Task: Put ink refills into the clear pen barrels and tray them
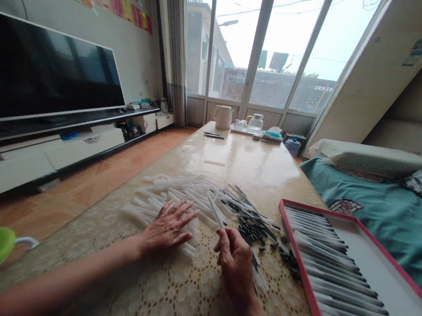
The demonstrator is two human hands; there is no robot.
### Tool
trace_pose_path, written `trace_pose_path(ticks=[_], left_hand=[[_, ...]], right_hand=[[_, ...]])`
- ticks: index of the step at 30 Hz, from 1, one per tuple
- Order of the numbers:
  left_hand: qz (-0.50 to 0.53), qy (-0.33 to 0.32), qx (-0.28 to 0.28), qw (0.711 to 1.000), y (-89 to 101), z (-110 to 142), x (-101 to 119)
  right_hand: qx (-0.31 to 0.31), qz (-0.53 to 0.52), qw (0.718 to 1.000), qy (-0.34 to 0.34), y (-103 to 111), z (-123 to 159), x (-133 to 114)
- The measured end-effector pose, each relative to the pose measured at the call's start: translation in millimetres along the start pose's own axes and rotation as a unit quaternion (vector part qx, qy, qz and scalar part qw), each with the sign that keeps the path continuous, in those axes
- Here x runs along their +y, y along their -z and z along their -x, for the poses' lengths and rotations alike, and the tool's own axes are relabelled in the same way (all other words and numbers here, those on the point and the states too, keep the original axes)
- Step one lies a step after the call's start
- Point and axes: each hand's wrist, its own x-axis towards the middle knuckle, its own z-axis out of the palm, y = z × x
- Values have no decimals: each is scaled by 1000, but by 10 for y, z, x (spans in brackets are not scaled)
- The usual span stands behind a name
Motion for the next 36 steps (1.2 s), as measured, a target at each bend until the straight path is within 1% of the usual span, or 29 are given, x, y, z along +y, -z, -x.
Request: trace_pose_path(ticks=[2,5,8,11,14,16,19,21,23,27,30,32,34,36], left_hand=[[6,-8,36,999,-38,-111,-46],[23,-20,106,994,-96,-281,-125],[33,-21,143,989,-114,-447,-206],[45,-19,183,982,-60,-548,-261],[54,-28,210,976,48,-507,-256],[56,-58,197,977,121,-412,-216],[50,-131,137,981,184,-277,-133],[41,-166,106,980,186,-251,-90],[35,-185,85,978,168,-287,-71],[45,-210,52,975,144,-463,-85],[77,-213,38,973,168,-578,-94],[111,-200,41,973,198,-605,-81],[153,-170,62,972,229,-574,-49],[198,-118,103,967,253,-473,2]], right_hand=[[2,1,1000,3,7,-10,17],[3,1,1000,8,20,-24,36],[7,6,1000,10,35,-31,38],[11,11,1000,10,47,-30,25],[12,7,1000,4,48,-31,16],[11,2,1000,-1,42,-37,21],[7,2,1000,-6,30,-46,42],[4,7,1000,-6,26,-45,50],[5,9,1000,-6,29,-41,44],[15,9,1000,-5,48,-35,0],[17,8,1000,-3,57,-35,-16],[14,11,1000,-1,57,-35,-7],[11,20,1000,6,54,-30,10],[11,30,999,16,50,-16,17]])
